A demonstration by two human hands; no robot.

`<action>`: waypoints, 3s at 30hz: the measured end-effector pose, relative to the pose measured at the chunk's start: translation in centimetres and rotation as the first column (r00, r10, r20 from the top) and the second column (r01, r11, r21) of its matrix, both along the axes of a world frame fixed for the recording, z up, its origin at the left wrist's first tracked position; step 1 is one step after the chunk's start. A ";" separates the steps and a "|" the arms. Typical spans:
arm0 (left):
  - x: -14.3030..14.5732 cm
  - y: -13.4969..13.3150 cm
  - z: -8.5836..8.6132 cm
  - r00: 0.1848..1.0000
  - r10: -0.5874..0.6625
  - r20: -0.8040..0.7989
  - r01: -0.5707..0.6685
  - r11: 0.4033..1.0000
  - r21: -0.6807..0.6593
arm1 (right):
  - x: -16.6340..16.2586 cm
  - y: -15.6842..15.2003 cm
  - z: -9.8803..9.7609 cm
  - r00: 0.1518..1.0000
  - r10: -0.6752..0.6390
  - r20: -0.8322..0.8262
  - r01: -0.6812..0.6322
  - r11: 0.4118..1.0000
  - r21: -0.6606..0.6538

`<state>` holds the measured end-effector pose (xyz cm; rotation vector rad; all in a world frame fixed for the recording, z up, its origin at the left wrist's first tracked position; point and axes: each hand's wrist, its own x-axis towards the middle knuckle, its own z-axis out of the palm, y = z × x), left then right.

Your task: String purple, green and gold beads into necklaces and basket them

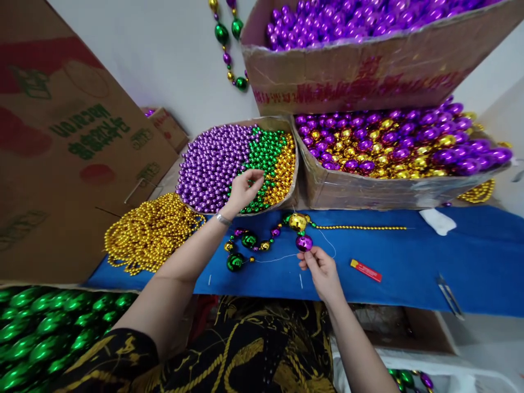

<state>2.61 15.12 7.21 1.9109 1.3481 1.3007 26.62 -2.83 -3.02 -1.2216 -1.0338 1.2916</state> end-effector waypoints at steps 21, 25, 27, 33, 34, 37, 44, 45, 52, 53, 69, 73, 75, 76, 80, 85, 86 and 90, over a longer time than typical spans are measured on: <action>2.7 1.8 -0.5 0.528 0.072 -0.846 -0.130 0.992 0.004 | 0.2 -0.3 0.8 0.996 -0.013 0.091 0.011 1.000 0.019; 1.3 1.6 0.0 0.564 0.082 -0.821 -0.098 0.995 0.032 | 0.5 -0.4 0.8 0.996 -0.036 0.083 0.035 0.999 0.009; -0.5 2.0 0.7 0.582 0.181 -0.793 -0.161 0.981 0.106 | 0.6 -0.4 0.9 0.996 -0.039 0.083 0.039 0.999 0.002; -5.5 4.4 2.2 0.519 0.225 -0.824 -0.225 0.967 0.122 | 0.3 -0.3 0.8 0.995 -0.011 0.102 0.010 1.000 0.013; -5.7 4.7 2.1 0.526 0.187 -0.829 -0.187 0.977 0.101 | 0.2 -0.2 0.8 0.994 -0.008 0.109 0.007 1.000 0.013; -5.4 4.9 1.9 0.656 0.155 -0.739 -0.150 0.986 0.074 | -0.1 -0.1 0.7 0.991 -0.003 0.131 0.002 1.000 0.012; -0.4 -1.3 2.0 0.793 -0.109 0.600 0.365 0.873 -0.324 | -0.2 -0.5 2.1 0.962 0.042 0.268 -0.045 0.999 0.007; 0.3 -2.5 1.9 0.704 -0.105 0.703 0.460 0.821 -0.338 | -0.3 -0.5 2.3 0.959 0.039 0.282 -0.042 0.999 0.007; 2.6 -6.1 1.0 0.530 -0.027 0.848 0.609 0.707 -0.358 | -0.4 -0.6 2.7 0.945 0.018 0.327 -0.023 1.000 0.014; 2.7 -6.2 0.9 0.526 -0.024 0.850 0.606 0.713 -0.354 | -0.3 -0.6 2.6 0.943 0.012 0.332 -0.018 1.000 0.014; 3.0 -6.8 1.0 0.541 -0.019 0.841 0.570 0.743 -0.350 | 0.0 -0.8 2.0 0.945 0.009 0.326 -0.012 1.000 0.007; 3.1 -6.9 0.9 0.545 -0.030 0.838 0.573 0.743 -0.346 | 0.1 -0.8 1.9 0.950 0.011 0.313 -0.010 1.000 -0.006; 3.1 -7.0 0.8 0.540 -0.029 0.841 0.576 0.742 -0.345 | 0.1 -0.8 2.0 0.952 0.010 0.306 -0.008 1.000 -0.007; 3.2 -7.0 0.8 0.538 -0.026 0.842 0.576 0.741 -0.345 | 0.1 -0.8 2.0 0.953 0.009 0.303 -0.007 1.000 -0.007; 3.2 -7.1 0.8 0.534 -0.016 0.845 0.575 0.740 -0.349 | 0.1 -0.8 1.9 0.959 0.002 0.283 -0.001 1.000 -0.004; 3.3 -7.1 0.8 0.533 -0.013 0.846 0.576 0.738 -0.352 | 0.2 -0.7 1.6 0.966 -0.001 0.260 0.003 1.000 -0.007; 3.3 -7.1 0.8 0.531 -0.013 0.847 0.578 0.737 -0.350 | 0.2 -0.8 1.6 0.966 -0.001 0.258 0.003 1.000 -0.006; 3.2 -7.1 0.6 0.522 -0.013 0.853 0.586 0.732 -0.347 | 0.2 -0.8 1.8 0.966 0.002 0.259 -0.001 1.000 -0.004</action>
